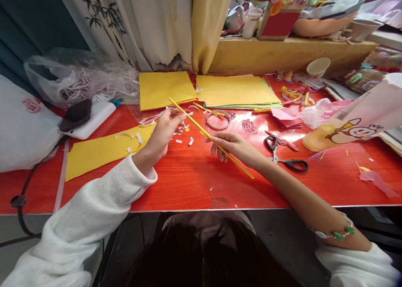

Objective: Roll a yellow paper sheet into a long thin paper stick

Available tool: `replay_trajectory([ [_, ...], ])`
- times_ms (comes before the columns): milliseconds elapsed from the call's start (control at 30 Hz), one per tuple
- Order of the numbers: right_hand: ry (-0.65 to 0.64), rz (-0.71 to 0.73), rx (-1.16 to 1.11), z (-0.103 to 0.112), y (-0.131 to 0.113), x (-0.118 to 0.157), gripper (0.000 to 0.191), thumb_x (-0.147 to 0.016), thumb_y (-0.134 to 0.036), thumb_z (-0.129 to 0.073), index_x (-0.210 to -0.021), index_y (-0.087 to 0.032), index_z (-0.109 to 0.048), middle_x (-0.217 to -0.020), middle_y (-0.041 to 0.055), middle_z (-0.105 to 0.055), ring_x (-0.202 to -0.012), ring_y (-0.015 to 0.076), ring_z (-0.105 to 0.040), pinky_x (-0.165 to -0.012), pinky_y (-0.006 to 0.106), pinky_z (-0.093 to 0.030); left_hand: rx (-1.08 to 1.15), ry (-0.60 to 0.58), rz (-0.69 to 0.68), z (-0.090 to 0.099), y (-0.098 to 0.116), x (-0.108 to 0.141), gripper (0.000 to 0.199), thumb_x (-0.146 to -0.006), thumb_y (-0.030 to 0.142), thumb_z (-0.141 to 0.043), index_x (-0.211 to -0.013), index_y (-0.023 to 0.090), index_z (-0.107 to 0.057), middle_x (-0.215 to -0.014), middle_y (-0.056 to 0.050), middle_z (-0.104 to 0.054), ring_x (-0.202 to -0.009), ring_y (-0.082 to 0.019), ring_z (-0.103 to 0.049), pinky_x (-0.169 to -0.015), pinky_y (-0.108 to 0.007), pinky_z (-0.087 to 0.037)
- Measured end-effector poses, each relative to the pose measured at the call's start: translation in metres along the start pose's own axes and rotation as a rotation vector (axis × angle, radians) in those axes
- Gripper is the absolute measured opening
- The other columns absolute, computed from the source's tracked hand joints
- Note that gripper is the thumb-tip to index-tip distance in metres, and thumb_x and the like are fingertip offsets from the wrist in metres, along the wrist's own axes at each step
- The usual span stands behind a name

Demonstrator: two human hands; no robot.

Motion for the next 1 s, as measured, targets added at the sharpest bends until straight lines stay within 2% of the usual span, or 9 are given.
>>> replay_trajectory([
  [100, -0.011, -0.041, -0.047, 0.002, 0.006, -0.001, 0.029, -0.088, -0.041, -0.049, -0.094, -0.015, -0.06, -0.069, 0.0012, -0.061, -0.045, 0.0057, -0.05, -0.041, 0.019, -0.039, -0.328, 0.167, -0.177, 0.015, 0.011, -0.001, 0.03, -0.082, 0.022, -0.052, -0.111, 0.017, -0.045, -0.114, -0.01, -0.049, -0.102, -0.017, -0.051, -0.087, -0.032, -0.046],
  [167, -0.029, -0.08, -0.101, 0.001, 0.01, -0.001, 0.027, -0.087, -0.04, -0.05, -0.092, -0.016, -0.061, -0.069, 0.0017, -0.062, -0.043, 0.0052, -0.047, -0.038, 0.019, -0.035, -0.619, 0.226, -0.389, 0.01, 0.029, 0.007, 0.043, -0.079, 0.014, -0.054, -0.12, 0.018, -0.041, -0.125, -0.012, -0.04, -0.119, -0.021, -0.04, -0.102, -0.038, -0.036],
  [333, -0.102, -0.141, -0.319, -0.004, 0.012, 0.001, 0.021, -0.086, -0.033, -0.052, -0.09, -0.015, -0.063, -0.064, 0.0004, -0.059, -0.038, 0.0022, -0.035, -0.034, 0.019, -0.023, -0.948, -0.068, -0.648, -0.034, 0.04, 0.027, 0.028, -0.084, 0.025, -0.053, -0.112, 0.024, -0.051, -0.127, -0.006, -0.046, -0.126, -0.026, -0.033, -0.106, -0.046, -0.025],
  [400, -0.114, -0.149, -0.387, -0.003, 0.01, 0.001, 0.02, -0.086, -0.029, -0.052, -0.091, -0.014, -0.064, -0.062, -0.001, -0.057, -0.036, 0.0011, -0.03, -0.033, 0.019, -0.02, -0.935, -0.059, -0.662, -0.034, 0.046, 0.031, 0.03, -0.084, 0.032, -0.055, -0.112, 0.024, -0.052, -0.129, -0.006, -0.045, -0.127, -0.026, -0.033, -0.106, -0.046, -0.024],
  [533, -0.058, -0.128, -0.405, 0.004, 0.006, 0.0, 0.02, -0.087, -0.028, -0.05, -0.093, -0.014, -0.063, -0.058, -0.0025, -0.054, -0.034, 0.0013, -0.029, -0.031, 0.019, -0.019, -0.682, 0.15, -0.546, -0.005, 0.055, 0.025, 0.031, -0.086, 0.041, -0.051, -0.108, 0.02, -0.053, -0.116, -0.008, -0.053, -0.111, -0.02, -0.048, -0.097, -0.037, -0.036],
  [667, -0.062, -0.118, -0.302, 0.001, 0.005, 0.001, 0.025, -0.086, -0.037, -0.052, -0.094, -0.015, -0.061, -0.06, -0.001, -0.057, -0.035, 0.0025, -0.038, -0.032, 0.018, -0.024, -0.223, -0.163, -0.11, -0.016, 0.016, 0.007, 0.042, -0.086, 0.055, -0.042, -0.079, 0.016, -0.056, -0.071, -0.003, -0.059, -0.058, -0.01, -0.053, -0.058, -0.024, -0.043],
  [800, -0.04, -0.076, -0.105, 0.0, 0.004, 0.001, 0.027, -0.082, -0.041, -0.058, -0.092, -0.017, -0.06, -0.064, 0.0005, -0.06, -0.041, 0.0065, -0.049, -0.037, 0.02, -0.036, 0.001, -0.34, 0.116, -0.029, -0.009, 0.005, 0.047, -0.081, 0.057, -0.049, -0.068, 0.013, -0.055, -0.061, -0.002, -0.056, -0.05, -0.007, -0.049, -0.05, -0.021, -0.038],
  [900, 0.086, -0.046, -0.071, 0.015, 0.001, 0.0, 0.024, -0.082, -0.039, -0.056, -0.089, -0.016, -0.061, -0.066, 0.0024, -0.061, -0.045, 0.0081, -0.051, -0.04, 0.023, -0.038, -0.179, -0.283, 0.017, -0.022, -0.009, -0.001, 0.05, -0.085, 0.06, -0.04, -0.077, 0.014, -0.058, -0.066, -0.003, -0.058, -0.055, -0.01, -0.05, -0.056, -0.023, -0.04],
  [1000, 0.293, 0.072, -0.174, 0.044, -0.011, 0.002, 0.019, -0.083, -0.035, -0.054, -0.089, -0.018, -0.058, -0.073, 0.0038, -0.061, -0.049, 0.0078, -0.05, -0.042, 0.023, -0.036, -0.684, -0.135, -0.365, -0.025, 0.013, -0.004, 0.045, -0.089, 0.052, -0.037, -0.084, 0.015, -0.061, -0.084, -0.007, -0.06, -0.083, -0.017, -0.053, -0.081, -0.03, -0.041],
])
Point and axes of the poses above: each hand's wrist, its own x-axis away from the middle knuckle, its own z-axis out of the back of the hand, y = z × x, the point moved 9 cm from there along -x, towards the middle knuckle
